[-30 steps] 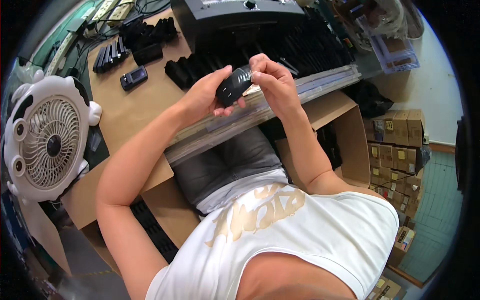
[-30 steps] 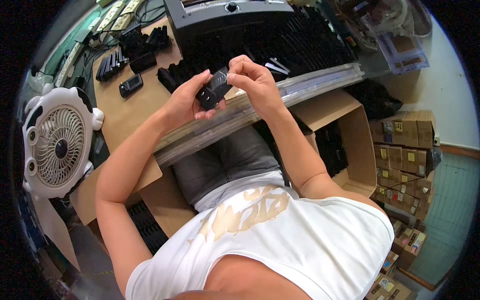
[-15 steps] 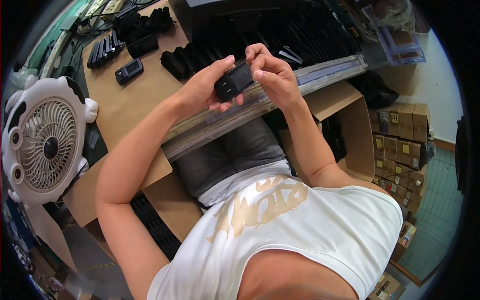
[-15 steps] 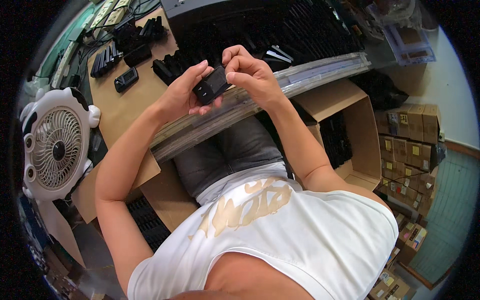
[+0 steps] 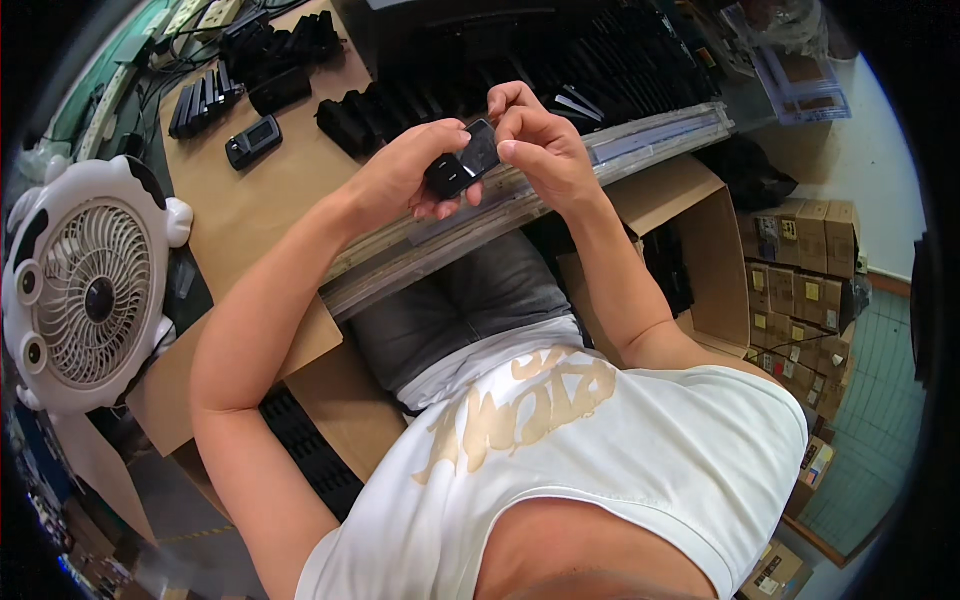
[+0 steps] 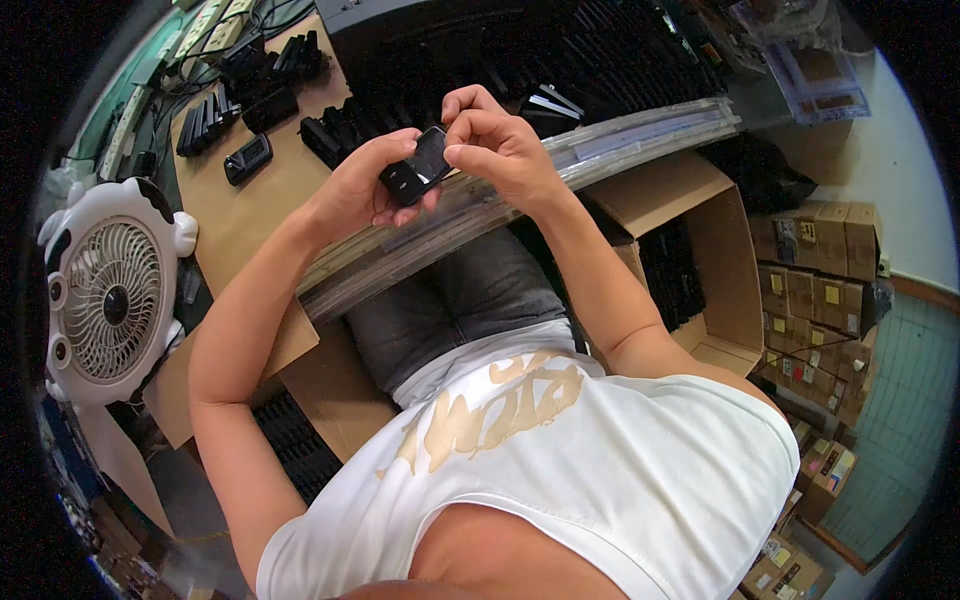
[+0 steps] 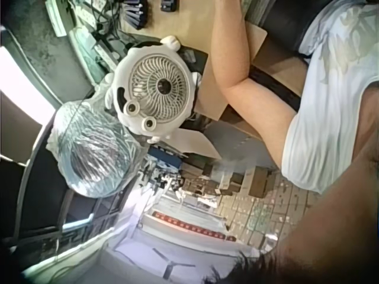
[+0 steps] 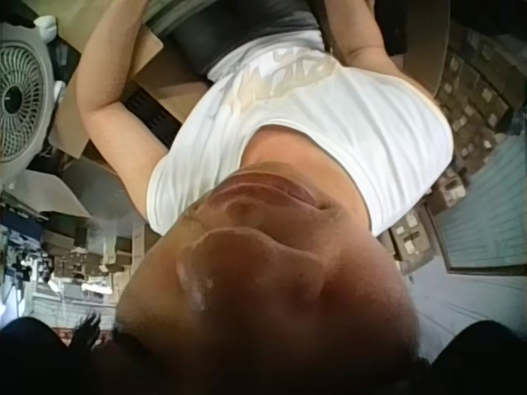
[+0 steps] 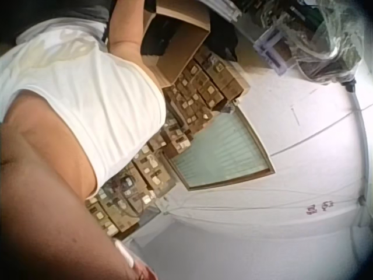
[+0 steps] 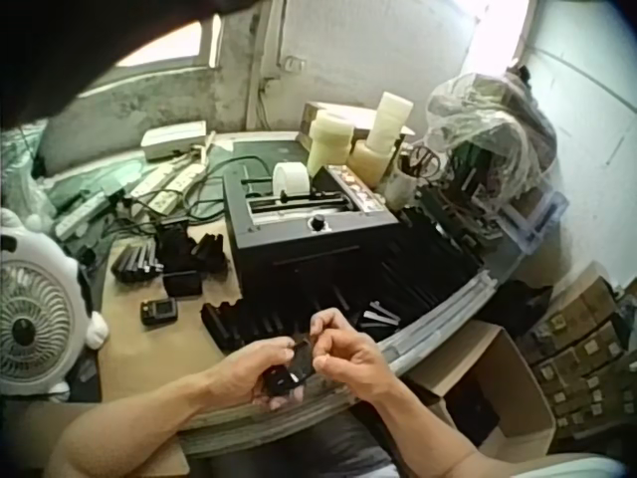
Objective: Assemble small black plastic electronic component housings and place them in a tray.
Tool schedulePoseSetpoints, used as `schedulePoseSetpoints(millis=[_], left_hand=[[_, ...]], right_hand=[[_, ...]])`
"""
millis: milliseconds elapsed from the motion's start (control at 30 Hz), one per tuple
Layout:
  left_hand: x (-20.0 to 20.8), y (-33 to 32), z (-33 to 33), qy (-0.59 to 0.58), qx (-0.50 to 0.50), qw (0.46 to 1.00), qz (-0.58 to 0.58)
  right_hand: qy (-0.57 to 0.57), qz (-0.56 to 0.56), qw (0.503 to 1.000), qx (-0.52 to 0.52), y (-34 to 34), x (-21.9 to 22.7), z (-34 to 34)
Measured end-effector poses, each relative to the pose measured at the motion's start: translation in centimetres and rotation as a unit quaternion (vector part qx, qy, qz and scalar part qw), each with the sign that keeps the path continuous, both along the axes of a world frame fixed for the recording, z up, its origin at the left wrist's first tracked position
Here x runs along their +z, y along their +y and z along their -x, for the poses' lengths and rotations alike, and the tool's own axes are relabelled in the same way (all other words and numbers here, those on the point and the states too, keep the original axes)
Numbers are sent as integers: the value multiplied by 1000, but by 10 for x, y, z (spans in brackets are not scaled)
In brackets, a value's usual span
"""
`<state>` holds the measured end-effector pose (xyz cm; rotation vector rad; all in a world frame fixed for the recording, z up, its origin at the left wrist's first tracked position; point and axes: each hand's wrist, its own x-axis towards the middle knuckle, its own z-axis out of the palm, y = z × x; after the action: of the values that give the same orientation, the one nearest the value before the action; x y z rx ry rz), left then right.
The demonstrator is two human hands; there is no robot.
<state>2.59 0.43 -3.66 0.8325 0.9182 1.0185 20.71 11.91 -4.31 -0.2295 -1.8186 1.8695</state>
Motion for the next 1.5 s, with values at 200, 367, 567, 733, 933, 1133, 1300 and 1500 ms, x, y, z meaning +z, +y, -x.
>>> schedulePoseSetpoints(millis=[200,367,567,733,933,1133,1300,1500], left_hand=[[3,-1,0,-28,-2,999,29],[-2,1,3,-30,-23,999,25],[3,0,1,-55,-7,998,20],[2,1,1,-39,-7,999,13],[7,0,1,-15,-7,1000,20],[11,-1,-2,14,-5,1000,21],[10,-2,-4,16,18,1000,12],[9,-3,-3,-57,24,998,0]], right_hand=[[24,31,999,10,-1,0,-2],[18,-11,1000,21,0,2,0],[4,5,1000,9,0,0,0],[-2,-5,1000,4,0,1,1],[-8,-18,1000,-13,-2,1,1],[47,54,993,-91,-1,1,3],[-80,-34,978,-191,-32,11,14],[-75,-337,909,-231,-32,9,17]])
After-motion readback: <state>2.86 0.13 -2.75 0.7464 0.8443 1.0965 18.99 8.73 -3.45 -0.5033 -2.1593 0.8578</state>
